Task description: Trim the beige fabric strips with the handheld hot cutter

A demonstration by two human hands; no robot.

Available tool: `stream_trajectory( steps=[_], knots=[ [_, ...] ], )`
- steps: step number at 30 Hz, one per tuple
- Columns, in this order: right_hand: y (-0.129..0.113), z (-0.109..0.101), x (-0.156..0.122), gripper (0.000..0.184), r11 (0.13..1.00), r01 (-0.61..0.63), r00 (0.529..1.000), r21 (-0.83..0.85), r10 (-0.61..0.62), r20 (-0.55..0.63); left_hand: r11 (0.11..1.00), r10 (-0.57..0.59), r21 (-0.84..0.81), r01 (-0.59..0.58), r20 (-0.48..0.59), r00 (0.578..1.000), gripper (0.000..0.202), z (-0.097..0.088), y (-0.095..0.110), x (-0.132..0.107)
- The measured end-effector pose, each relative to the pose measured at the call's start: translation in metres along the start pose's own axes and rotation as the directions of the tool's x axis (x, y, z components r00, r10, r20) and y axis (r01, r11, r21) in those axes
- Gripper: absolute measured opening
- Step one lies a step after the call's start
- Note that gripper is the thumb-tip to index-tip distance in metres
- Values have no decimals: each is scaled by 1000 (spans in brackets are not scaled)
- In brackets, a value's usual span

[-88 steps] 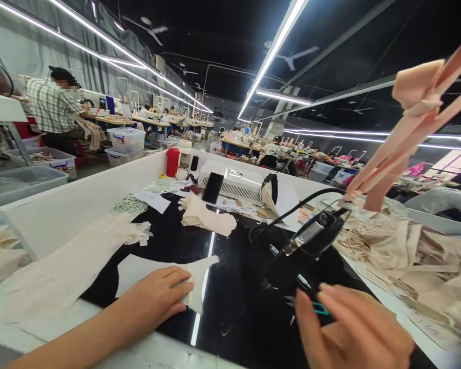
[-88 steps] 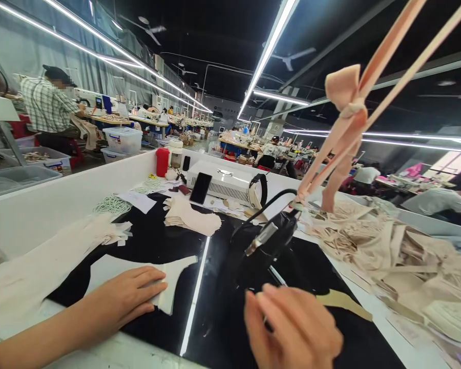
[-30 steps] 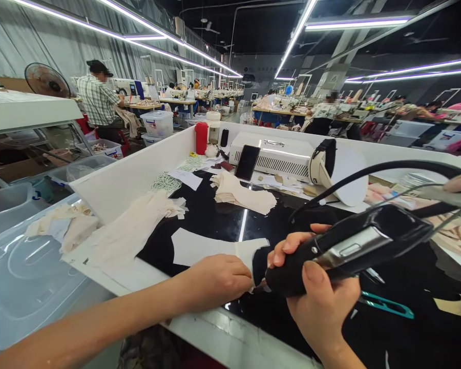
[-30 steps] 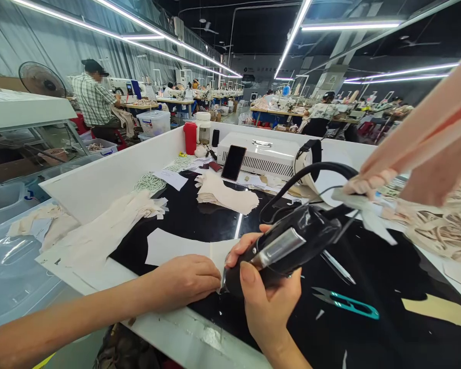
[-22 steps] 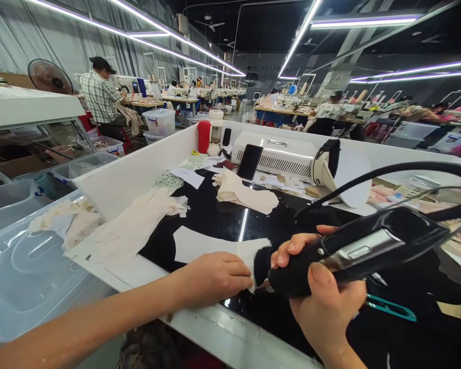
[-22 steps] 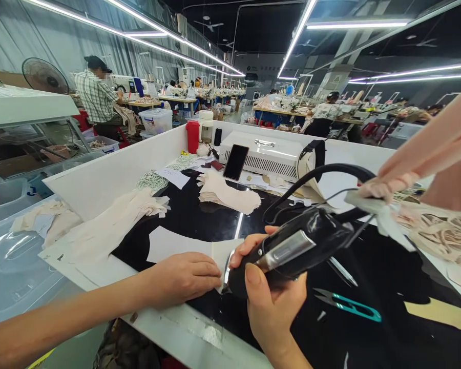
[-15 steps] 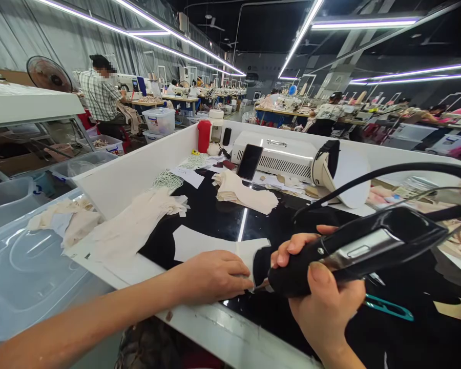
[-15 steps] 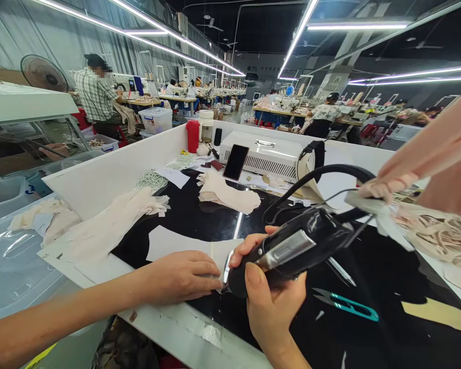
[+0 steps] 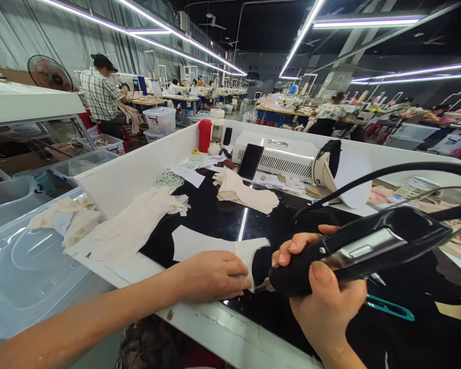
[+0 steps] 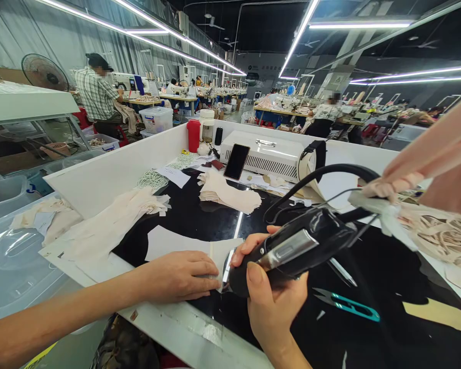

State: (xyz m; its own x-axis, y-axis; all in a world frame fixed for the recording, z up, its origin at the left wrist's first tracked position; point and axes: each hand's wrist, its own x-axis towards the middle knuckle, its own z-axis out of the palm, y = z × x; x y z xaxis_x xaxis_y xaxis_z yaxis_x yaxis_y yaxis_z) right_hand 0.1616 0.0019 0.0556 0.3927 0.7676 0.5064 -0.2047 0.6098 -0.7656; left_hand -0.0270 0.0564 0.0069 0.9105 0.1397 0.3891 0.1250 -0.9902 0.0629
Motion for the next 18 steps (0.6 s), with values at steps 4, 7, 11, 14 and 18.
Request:
stream_trajectory(
  steps=[4, 7, 11, 14, 18],
  knots=[
    [0, 0, 0, 40, 1000, -1, 1000, 10, 1, 1, 1000, -5, -7, 5, -11, 1000, 25, 1, 0, -1],
    [1, 1, 0, 41, 1000, -3, 1000, 20, 3, -3, 1000, 2, -10, -3, -41, 999, 23, 2, 0, -1],
    [0, 1, 0, 40, 999, -12, 1000, 36, 12, -5, 1000, 11, -2, -11, -57, 998, 23, 3, 0, -1],
    [-2, 1, 1, 40, 999, -17, 1000, 35, 18, -22, 1000, 10, 4, -9, -57, 998, 23, 4, 0, -1],
    [-3, 3, 3, 41, 1000, -9, 998, 28, 11, -65, 1000, 11, -2, -11, -68, 998, 24, 5, 0, -2]
  ],
)
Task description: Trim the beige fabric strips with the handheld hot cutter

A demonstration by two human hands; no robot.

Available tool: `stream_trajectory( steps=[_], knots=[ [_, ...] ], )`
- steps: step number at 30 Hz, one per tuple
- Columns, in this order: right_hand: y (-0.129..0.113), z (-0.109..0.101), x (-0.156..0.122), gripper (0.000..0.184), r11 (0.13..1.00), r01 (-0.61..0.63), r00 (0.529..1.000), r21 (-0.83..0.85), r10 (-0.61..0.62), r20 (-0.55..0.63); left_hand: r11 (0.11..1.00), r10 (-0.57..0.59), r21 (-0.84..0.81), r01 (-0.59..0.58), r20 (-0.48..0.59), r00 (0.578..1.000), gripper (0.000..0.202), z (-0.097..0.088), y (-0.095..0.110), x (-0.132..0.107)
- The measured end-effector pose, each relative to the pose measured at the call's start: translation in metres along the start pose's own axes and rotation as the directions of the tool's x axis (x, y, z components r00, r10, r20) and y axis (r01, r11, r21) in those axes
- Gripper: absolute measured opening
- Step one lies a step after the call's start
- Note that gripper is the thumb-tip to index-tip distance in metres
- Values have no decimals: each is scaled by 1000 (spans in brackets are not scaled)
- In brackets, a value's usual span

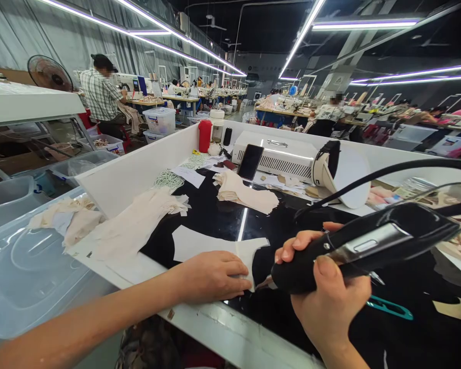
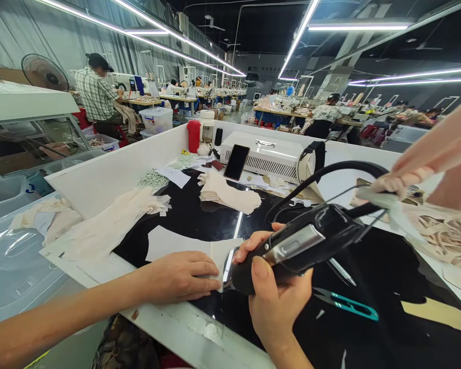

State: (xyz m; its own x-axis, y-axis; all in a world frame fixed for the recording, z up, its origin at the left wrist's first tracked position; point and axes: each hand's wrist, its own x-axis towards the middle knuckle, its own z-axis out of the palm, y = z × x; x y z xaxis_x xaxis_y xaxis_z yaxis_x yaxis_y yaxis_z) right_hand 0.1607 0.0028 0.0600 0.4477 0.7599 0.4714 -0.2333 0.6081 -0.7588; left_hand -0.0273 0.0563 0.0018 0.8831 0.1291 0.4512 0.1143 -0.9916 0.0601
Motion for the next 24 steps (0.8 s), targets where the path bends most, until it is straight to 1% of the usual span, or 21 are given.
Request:
stream_trajectory(
  steps=[4, 7, 11, 24],
  knots=[
    [2, 2, 0, 43, 1000, -21, 1000, 3, 21, -16, 1000, -6, 3, 6, -20, 1000, 23, 2, 1, -1],
    [3, 2, 0, 43, 999, -32, 999, 3, 32, -7, 1000, -9, 3, 9, -27, 1000, 23, 3, 1, -2],
    [3, 1, -1, 42, 1000, -22, 1000, 2, 22, 9, 1000, -15, -2, 15, -23, 1000, 23, 3, 1, -2],
    [4, -1, -3, 39, 1000, 1, 999, -7, -1, 42, 999, -14, -32, 13, -56, 998, 20, 3, 1, 0]
  ],
)
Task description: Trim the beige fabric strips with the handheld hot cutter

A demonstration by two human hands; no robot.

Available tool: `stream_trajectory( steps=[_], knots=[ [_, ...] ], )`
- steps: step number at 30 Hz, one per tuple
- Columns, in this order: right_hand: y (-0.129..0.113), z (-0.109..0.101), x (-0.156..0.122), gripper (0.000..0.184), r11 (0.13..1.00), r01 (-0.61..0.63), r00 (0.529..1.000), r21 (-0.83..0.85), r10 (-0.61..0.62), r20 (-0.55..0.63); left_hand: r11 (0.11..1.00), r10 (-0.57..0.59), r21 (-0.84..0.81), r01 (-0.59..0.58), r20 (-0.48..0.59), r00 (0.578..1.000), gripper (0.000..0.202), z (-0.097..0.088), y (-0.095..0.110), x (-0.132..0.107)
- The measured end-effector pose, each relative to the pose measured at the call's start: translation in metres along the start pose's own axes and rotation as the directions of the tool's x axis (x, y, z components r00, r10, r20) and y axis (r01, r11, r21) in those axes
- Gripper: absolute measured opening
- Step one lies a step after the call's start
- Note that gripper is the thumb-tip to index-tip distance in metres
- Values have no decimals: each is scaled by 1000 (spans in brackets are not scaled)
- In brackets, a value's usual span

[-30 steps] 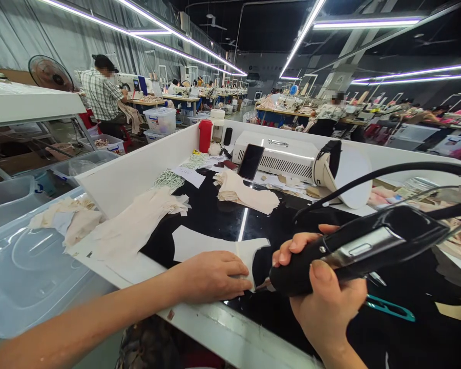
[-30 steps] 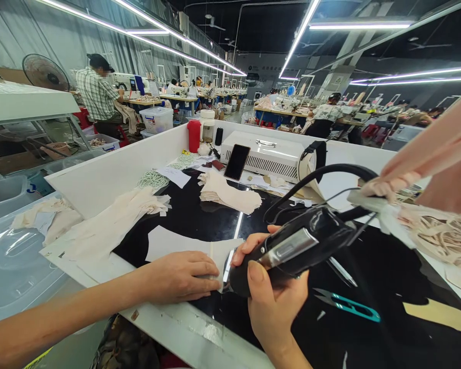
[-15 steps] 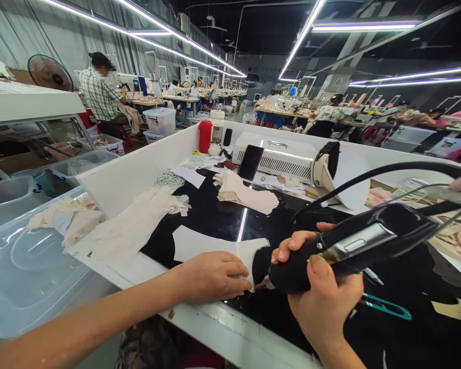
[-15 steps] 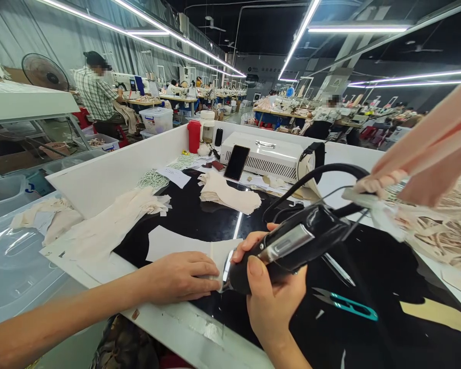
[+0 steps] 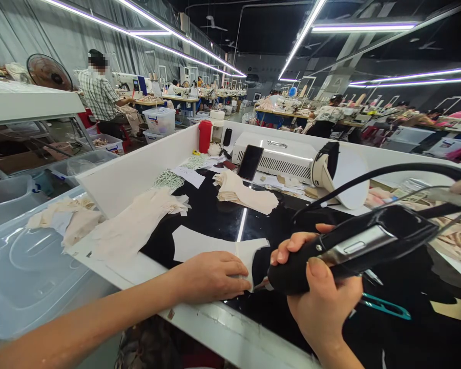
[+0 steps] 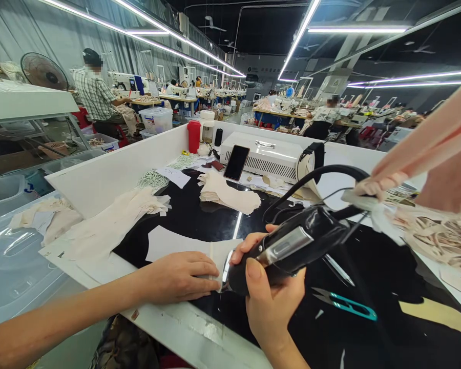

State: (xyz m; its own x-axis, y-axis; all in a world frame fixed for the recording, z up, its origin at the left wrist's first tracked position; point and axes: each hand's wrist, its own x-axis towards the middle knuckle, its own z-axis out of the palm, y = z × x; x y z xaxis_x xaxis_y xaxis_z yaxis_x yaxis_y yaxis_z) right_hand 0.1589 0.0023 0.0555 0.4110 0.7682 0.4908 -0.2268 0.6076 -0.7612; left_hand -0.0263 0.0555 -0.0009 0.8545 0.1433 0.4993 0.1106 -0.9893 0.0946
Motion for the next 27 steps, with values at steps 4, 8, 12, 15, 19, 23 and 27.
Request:
stream_trajectory(
  steps=[4, 8, 12, 15, 19, 23, 27],
  knots=[
    [0, 1, -1, 36, 999, -7, 1000, -33, 7, 5, 1000, -16, -6, 16, 12, 1000, 20, 2, 0, -1],
    [-1, 2, -1, 37, 1000, -1, 1000, -22, 1, -10, 1000, -14, -7, 14, -2, 1000, 19, 2, -1, -2],
    [-1, 3, 0, 37, 1000, -1, 1000, -12, 1, -26, 1000, -24, -16, 24, 6, 1000, 18, 1, -1, -1],
    [0, 4, -1, 38, 1000, -3, 1000, -12, 3, -18, 999, -32, -27, 32, 10, 999, 19, 1, 0, -1],
    [-1, 3, -3, 38, 1000, 4, 1000, -25, -4, 4, 998, -43, -50, 44, 25, 999, 19, 0, 0, -2],
    [-1, 2, -4, 36, 997, -9, 1000, -73, 9, 0, 991, -91, -96, 93, 22, 996, 22, -1, -1, -4],
    [0, 2, -4, 38, 996, -5, 1000, -84, 5, 8, 977, -138, -162, 137, 3, 990, 25, -3, -3, -7]
  ],
)
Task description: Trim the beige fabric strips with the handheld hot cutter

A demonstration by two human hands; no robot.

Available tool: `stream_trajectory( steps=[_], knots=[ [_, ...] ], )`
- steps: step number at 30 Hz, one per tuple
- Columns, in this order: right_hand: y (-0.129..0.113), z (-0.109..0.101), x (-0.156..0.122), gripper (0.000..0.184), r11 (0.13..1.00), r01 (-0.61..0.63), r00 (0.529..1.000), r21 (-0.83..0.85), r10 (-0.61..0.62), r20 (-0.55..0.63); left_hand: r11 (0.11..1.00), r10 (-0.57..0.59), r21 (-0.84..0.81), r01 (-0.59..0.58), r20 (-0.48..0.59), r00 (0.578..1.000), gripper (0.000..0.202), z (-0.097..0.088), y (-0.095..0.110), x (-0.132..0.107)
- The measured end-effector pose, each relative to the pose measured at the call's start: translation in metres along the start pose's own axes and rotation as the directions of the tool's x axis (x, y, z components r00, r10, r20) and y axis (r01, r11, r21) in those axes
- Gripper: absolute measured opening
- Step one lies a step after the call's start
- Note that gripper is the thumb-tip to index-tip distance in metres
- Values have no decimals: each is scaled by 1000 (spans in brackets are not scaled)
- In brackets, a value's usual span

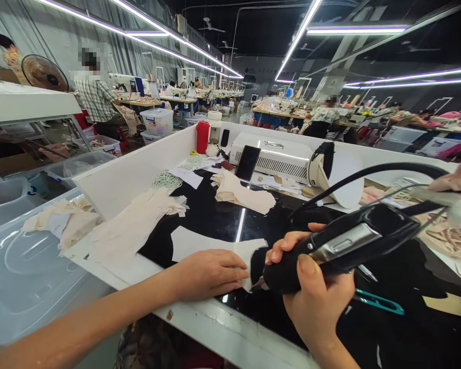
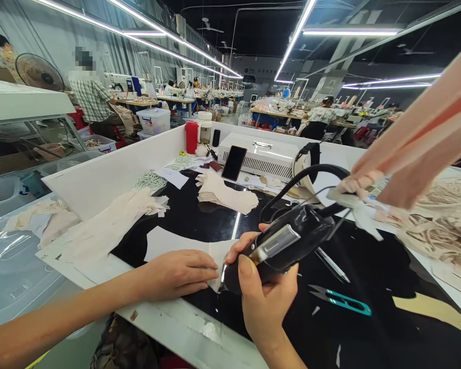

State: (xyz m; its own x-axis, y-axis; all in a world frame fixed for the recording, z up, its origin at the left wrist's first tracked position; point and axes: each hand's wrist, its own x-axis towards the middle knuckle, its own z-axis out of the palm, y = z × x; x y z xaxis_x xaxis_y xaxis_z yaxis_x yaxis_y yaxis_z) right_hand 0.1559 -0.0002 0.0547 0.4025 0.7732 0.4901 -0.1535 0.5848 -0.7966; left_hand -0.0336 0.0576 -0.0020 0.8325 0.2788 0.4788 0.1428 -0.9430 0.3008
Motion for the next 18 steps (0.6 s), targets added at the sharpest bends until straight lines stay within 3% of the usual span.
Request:
stream_trajectory(
  steps=[9, 14, 18],
  knots=[
    [-6, -6, -2, 38, 1000, -18, 998, 14, 17, 68, 999, 43, -3, -43, 84, 996, 20, -14, 12, -12],
    [-7, -17, 23, 47, 996, 90, 996, -21, -91, -25, 997, 63, -52, -57, 123, 990, 15, -29, 25, -11],
    [2, -24, 37, 40, 991, 88, 992, -98, -96, -82, 997, 75, 11, -76, 67, 995, 16, -26, 25, -1]
  ],
)
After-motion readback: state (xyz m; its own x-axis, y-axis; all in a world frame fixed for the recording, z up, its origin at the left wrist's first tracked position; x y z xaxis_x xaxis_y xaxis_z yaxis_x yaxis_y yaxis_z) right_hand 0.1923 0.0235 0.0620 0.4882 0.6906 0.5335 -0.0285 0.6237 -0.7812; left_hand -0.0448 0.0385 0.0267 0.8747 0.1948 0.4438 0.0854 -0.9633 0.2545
